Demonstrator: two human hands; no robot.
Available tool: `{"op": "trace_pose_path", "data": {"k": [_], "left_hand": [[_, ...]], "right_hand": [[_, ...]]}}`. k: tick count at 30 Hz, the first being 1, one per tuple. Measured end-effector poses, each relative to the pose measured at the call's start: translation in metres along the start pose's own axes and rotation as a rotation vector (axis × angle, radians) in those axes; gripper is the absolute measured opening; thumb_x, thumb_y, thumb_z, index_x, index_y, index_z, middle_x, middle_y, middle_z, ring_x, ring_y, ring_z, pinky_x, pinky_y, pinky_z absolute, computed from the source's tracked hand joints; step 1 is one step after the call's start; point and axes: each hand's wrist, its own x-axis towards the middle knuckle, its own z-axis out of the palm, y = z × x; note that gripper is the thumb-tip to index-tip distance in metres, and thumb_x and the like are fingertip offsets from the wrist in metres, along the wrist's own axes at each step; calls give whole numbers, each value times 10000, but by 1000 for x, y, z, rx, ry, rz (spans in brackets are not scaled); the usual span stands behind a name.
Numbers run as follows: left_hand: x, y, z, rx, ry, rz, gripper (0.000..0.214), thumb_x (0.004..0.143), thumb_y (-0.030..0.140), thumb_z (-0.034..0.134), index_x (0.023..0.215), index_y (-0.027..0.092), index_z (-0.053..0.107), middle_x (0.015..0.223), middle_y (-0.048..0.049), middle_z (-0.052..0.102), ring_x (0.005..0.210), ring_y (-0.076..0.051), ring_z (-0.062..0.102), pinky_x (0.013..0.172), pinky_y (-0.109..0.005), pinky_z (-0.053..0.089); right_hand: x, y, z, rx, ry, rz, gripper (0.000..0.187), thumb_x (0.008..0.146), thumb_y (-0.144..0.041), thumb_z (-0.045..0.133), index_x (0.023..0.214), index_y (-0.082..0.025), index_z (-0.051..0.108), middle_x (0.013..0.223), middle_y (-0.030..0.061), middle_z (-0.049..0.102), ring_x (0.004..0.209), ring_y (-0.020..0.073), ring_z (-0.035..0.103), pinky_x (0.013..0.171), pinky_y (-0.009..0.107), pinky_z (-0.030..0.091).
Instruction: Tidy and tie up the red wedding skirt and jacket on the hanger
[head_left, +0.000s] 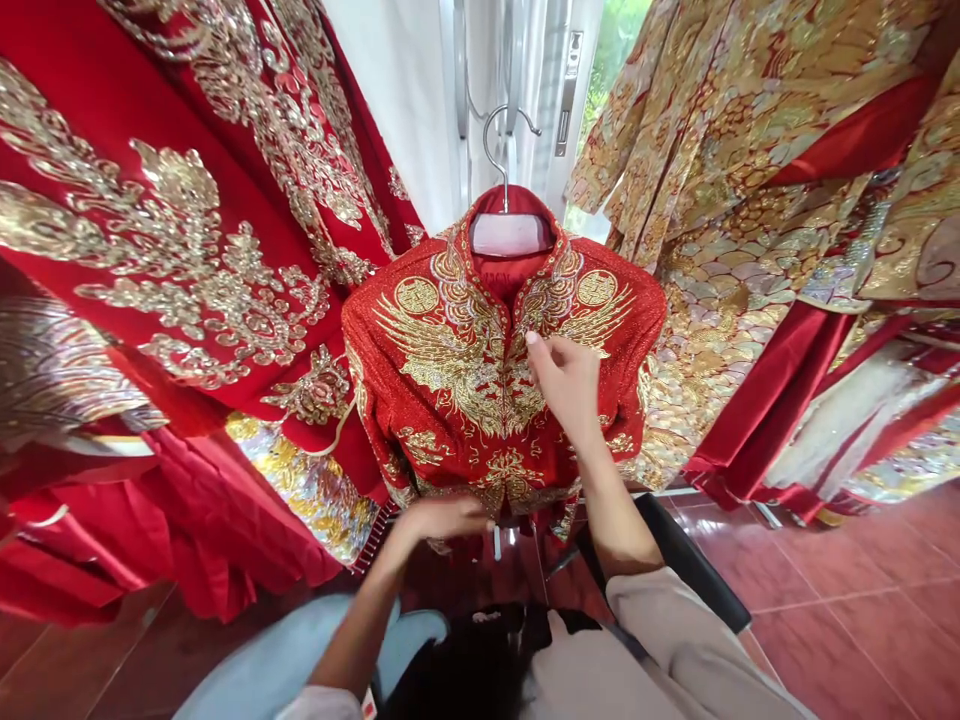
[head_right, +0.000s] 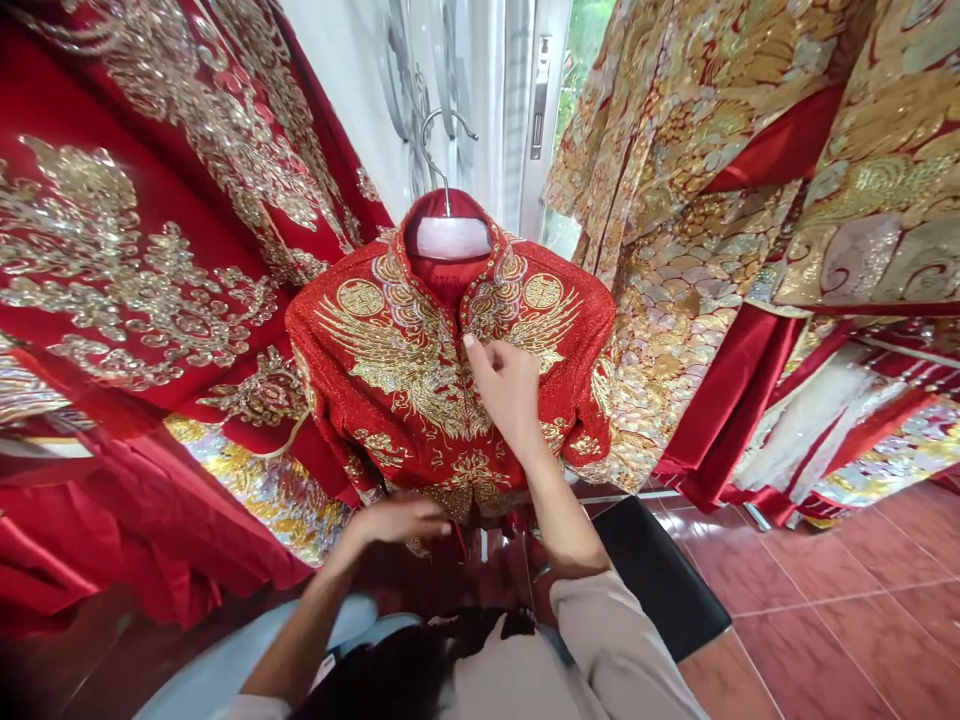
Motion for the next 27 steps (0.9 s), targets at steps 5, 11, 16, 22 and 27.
{"op": "trace_pose_path", "data": {"k": [5, 11, 16, 22, 27], "left_hand": [[54, 131, -88, 336, 89, 557, 340, 895, 461, 472, 1104, 241, 626, 1102, -58, 642, 1057, -218, 581, 976, -415, 441], [103, 158, -113, 627, 577, 514, 666, 783, 543, 607, 1335, 215, 432, 1383, -122, 436, 1358, -343, 276, 1103, -553, 242], [116, 132, -106, 604, 687, 484, 708, 764, 523, 633, 1353, 202, 407, 1380, -157, 423, 1315, -362, 332, 1087, -550, 256], [117, 121, -116, 589, 776, 467, 510, 822, 507, 567, 1236, 213, 525, 1217, -120, 552, 1172, -307, 485, 1008, -483, 360], [129, 123, -154, 441, 646, 423, 463, 909, 520, 388, 760, 141, 610, 718, -28, 578, 814, -198, 599, 750, -386, 437]], "right_hand": [[15, 24, 42, 239, -63, 203, 315, 834, -301, 502, 556, -154, 514, 468, -49, 398, 462, 66, 332, 518, 228, 285], [-48, 68, 51, 186, -242, 377, 341, 781, -417, 457, 548, -168, 444, 513, -45, 379, 526, 74, 329, 555, 210, 297], [-179, 118, 52, 17, -360, 603, 322, 706, -377, 426, 451, -190, 362, 442, -21, 377, 465, 95, 358, 499, 220, 304], [-243, 124, -25, -252, -381, 712, 329, 737, -353, 430, 449, -196, 444, 490, 64, 505, 492, 169, 468, 525, 287, 343], [-93, 87, -102, -572, 105, 238, 446, 863, -502, 414, 1023, -145, 627, 942, 149, 651, 895, 260, 621, 823, 392, 459]]}}
